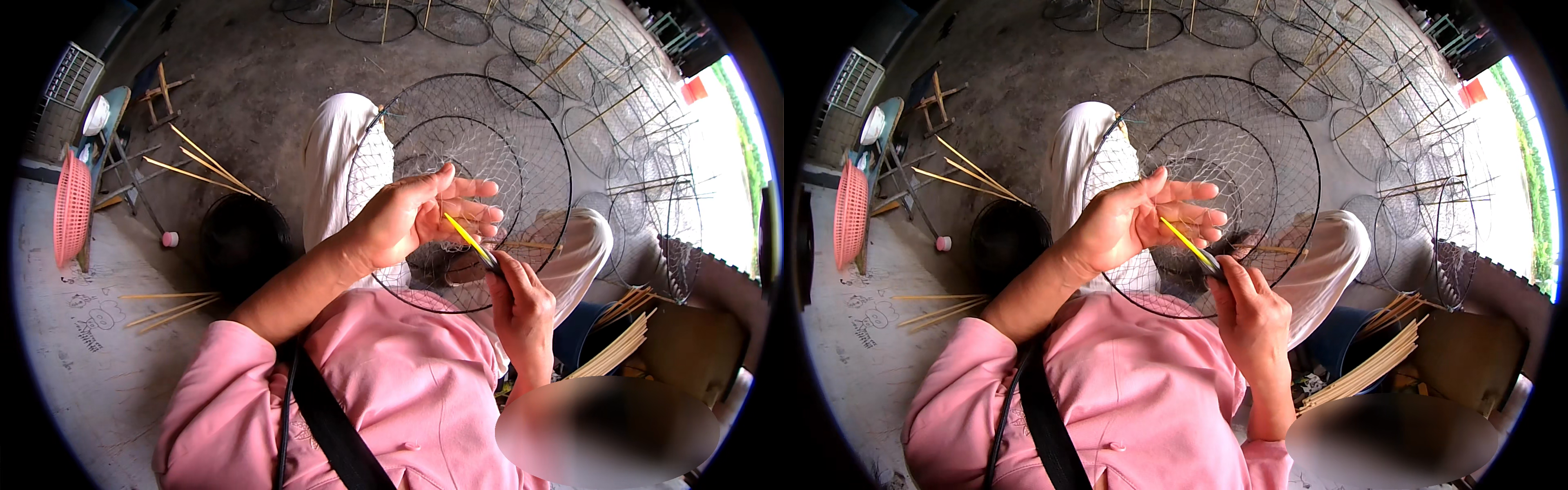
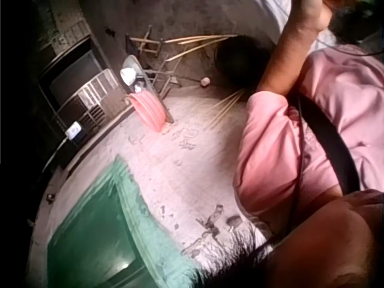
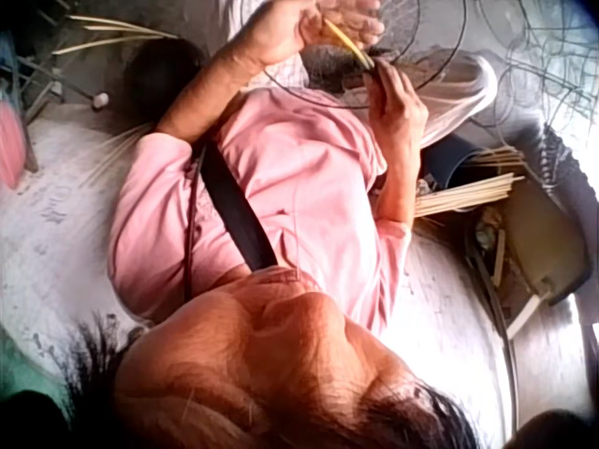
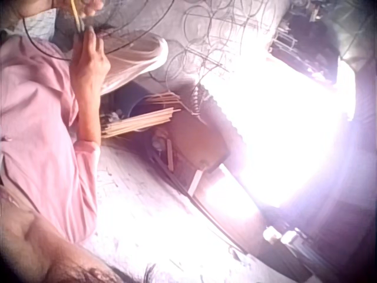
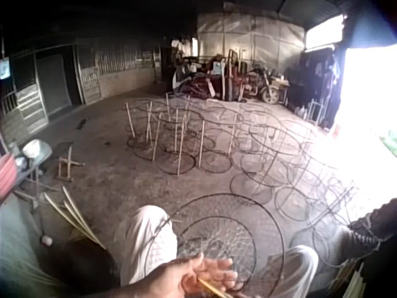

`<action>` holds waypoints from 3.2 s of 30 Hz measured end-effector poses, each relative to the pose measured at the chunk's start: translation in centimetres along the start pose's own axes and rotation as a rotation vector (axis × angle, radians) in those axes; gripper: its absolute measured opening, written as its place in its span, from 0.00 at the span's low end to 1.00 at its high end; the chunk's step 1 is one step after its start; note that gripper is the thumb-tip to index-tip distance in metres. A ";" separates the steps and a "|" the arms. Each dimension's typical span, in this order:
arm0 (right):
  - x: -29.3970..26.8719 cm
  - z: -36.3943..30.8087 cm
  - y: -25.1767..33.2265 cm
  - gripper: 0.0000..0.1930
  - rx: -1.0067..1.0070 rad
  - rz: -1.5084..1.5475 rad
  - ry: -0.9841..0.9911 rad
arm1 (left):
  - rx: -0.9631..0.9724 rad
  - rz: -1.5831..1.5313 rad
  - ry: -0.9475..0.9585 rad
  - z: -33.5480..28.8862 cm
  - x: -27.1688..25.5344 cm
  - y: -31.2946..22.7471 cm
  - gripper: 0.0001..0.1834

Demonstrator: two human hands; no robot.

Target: The person assembles a wire fish trap by securing mesh to a circular frame using string and a yellow tool, occasionally using a lighter to fuse the string ends.

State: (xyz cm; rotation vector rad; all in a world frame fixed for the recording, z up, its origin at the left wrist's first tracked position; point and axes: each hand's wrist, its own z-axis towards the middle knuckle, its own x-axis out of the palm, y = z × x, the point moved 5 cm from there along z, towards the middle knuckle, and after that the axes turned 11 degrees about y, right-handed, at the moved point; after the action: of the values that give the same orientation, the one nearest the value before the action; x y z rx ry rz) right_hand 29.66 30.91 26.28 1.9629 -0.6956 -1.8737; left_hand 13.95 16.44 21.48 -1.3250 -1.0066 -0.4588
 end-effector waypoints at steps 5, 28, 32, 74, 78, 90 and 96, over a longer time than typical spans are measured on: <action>-0.7 -1.8 -0.7 0.14 0.056 0.204 -0.020 | -0.042 0.022 0.067 -0.3 -0.9 1.0 0.41; 0.9 3.3 0.0 0.23 -0.192 0.865 -0.158 | 0.222 0.014 -0.098 0.9 0.6 3.2 0.19; 0.1 3.1 -0.8 0.21 -0.159 1.056 -0.108 | 0.225 -0.133 -0.246 -0.5 -1.6 1.6 0.19; -1.3 4.0 -2.1 0.24 -0.260 0.288 -0.067 | 0.274 -0.246 -0.035 -2.7 -1.5 0.9 0.34; -2.6 3.9 -1.2 0.32 -0.286 -0.040 -0.034 | 0.261 -0.205 -0.028 -2.7 -1.5 1.0 0.35; -0.3 5.2 -1.7 0.23 -0.359 0.166 -0.126 | 0.242 -0.174 0.007 -2.0 -0.8 1.9 0.33; -0.1 7.2 2.8 0.19 -0.388 0.151 -0.291 | 0.281 -0.139 0.026 1.3 -2.1 6.0 0.14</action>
State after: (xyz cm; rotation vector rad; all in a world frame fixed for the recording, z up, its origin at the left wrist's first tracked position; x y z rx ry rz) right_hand 22.21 29.27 27.37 1.3804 -0.4916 -2.0378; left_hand 17.09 18.52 16.27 -1.0005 -1.1027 -0.4205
